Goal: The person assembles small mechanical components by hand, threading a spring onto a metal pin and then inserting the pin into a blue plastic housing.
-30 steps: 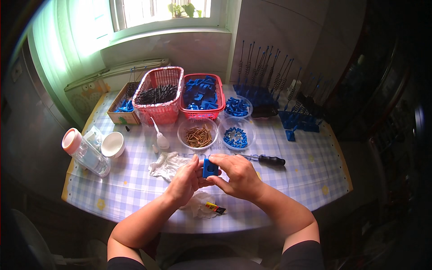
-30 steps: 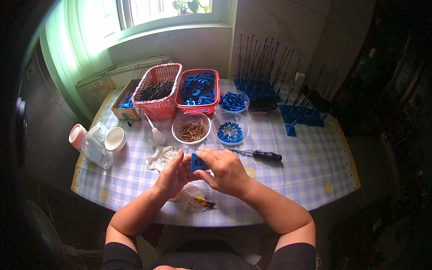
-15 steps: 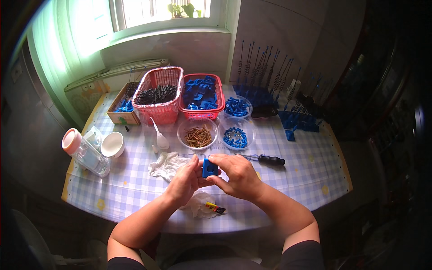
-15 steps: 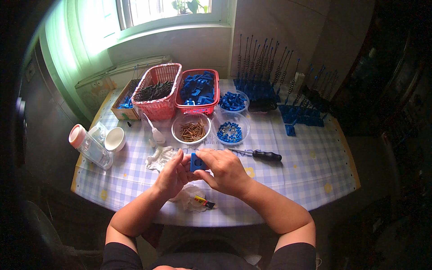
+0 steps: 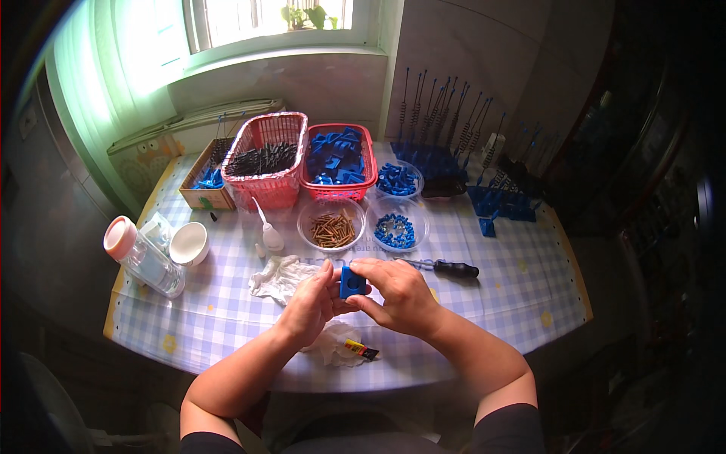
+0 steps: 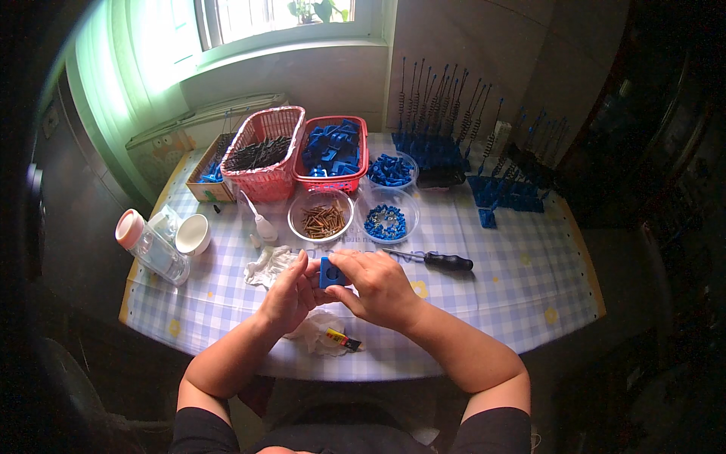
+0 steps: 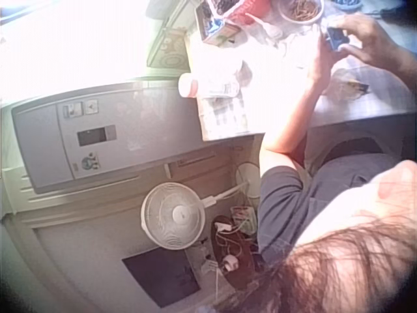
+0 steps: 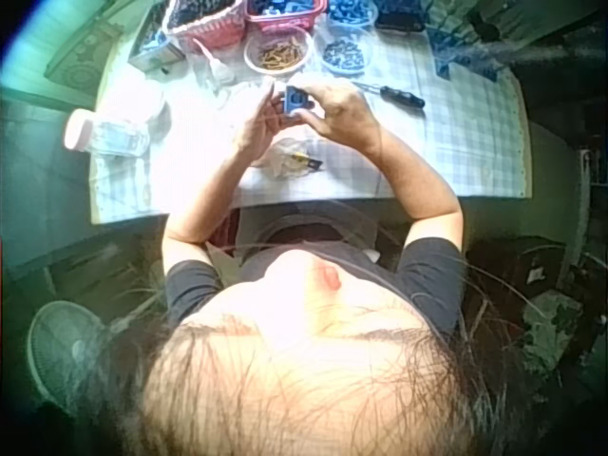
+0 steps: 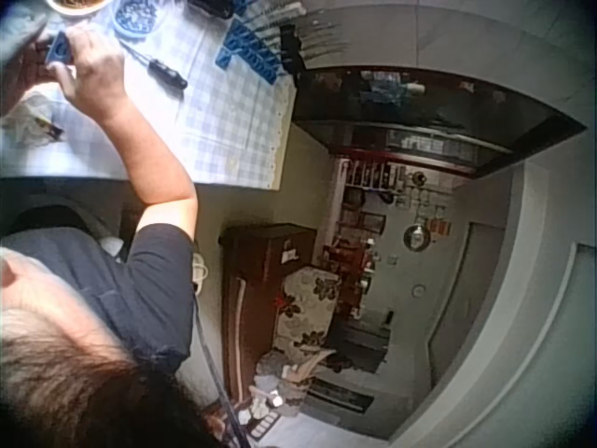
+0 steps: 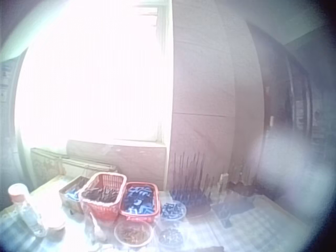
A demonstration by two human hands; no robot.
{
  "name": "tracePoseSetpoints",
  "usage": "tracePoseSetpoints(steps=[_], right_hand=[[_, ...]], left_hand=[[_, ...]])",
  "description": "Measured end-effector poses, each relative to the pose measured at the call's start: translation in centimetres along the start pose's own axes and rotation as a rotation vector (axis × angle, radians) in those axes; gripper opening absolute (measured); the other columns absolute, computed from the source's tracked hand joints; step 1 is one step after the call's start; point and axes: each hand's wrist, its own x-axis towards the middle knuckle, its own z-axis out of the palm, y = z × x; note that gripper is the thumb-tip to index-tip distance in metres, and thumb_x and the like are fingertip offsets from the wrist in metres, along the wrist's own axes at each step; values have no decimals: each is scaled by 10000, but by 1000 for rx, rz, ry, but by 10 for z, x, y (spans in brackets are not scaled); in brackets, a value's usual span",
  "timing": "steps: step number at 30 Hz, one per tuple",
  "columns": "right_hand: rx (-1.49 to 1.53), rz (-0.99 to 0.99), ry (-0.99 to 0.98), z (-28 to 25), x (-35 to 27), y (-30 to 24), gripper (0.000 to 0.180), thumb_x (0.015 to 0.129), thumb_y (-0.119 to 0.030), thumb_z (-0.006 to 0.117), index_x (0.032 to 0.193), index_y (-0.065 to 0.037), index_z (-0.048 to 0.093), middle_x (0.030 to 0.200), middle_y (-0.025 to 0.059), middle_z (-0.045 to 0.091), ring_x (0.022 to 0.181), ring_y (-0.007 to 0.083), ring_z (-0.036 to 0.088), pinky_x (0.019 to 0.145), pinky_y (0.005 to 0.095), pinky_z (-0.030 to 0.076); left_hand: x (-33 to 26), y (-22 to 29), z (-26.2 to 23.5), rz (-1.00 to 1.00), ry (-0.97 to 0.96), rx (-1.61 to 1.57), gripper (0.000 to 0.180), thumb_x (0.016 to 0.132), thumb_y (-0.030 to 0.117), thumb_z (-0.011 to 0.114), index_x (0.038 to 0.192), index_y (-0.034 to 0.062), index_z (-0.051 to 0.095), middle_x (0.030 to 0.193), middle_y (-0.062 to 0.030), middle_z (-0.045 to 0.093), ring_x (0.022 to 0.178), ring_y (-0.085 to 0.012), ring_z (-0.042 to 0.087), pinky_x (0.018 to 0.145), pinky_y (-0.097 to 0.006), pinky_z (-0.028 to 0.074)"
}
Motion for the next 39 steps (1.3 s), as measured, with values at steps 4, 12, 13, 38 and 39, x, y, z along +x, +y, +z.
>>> tracePoseSetpoints(steps=[4, 12, 13, 38, 39], right_hand=[[0, 2, -1, 0, 0, 1, 459, 739, -214, 735, 1123, -40, 553, 1077, 171, 627, 923, 315, 626, 758, 391, 469], [3, 4, -5, 0, -1, 1, 459, 742, -215, 732, 1128, -42, 554, 1078, 170, 628, 924, 318, 626, 757, 391, 470], [3, 4, -5, 0, -1, 1, 459, 743, -215, 731, 1130, -43, 554, 1078, 169, 628, 923, 319, 626, 758, 391, 470], [47, 34, 37, 1, -2, 3, 435, 734, -190, 748, 1112, -52, 583, 1027, 141, 646, 890, 303, 638, 751, 372, 485], [51, 13, 56, 2, -1, 4, 436, 733, -187, 747, 1113, -52, 579, 1025, 141, 643, 861, 295, 639, 747, 374, 486]], left_hand=[[0, 0, 0, 4, 0, 1, 601, 980, 508, 309, 1242, 0, 497, 1112, -130, 614, 1006, -197, 608, 928, -354, 461], [0, -1, 0, -2, 3, 0, 597, 980, 507, 310, 1232, 2, 506, 1109, -128, 614, 1008, -198, 608, 926, -359, 465], [0, -1, 0, 0, 3, -1, 596, 980, 506, 311, 1231, 3, 506, 1109, -127, 614, 1009, -198, 607, 927, -360, 465], [-1, 0, -1, 7, -2, -24, 591, 969, 505, 337, 1212, -1, 520, 1115, -138, 623, 1069, -237, 596, 953, -405, 454], [-1, 2, 0, 19, -8, -15, 598, 969, 509, 329, 1213, -2, 520, 1120, -137, 621, 1072, -238, 594, 956, -407, 451]])
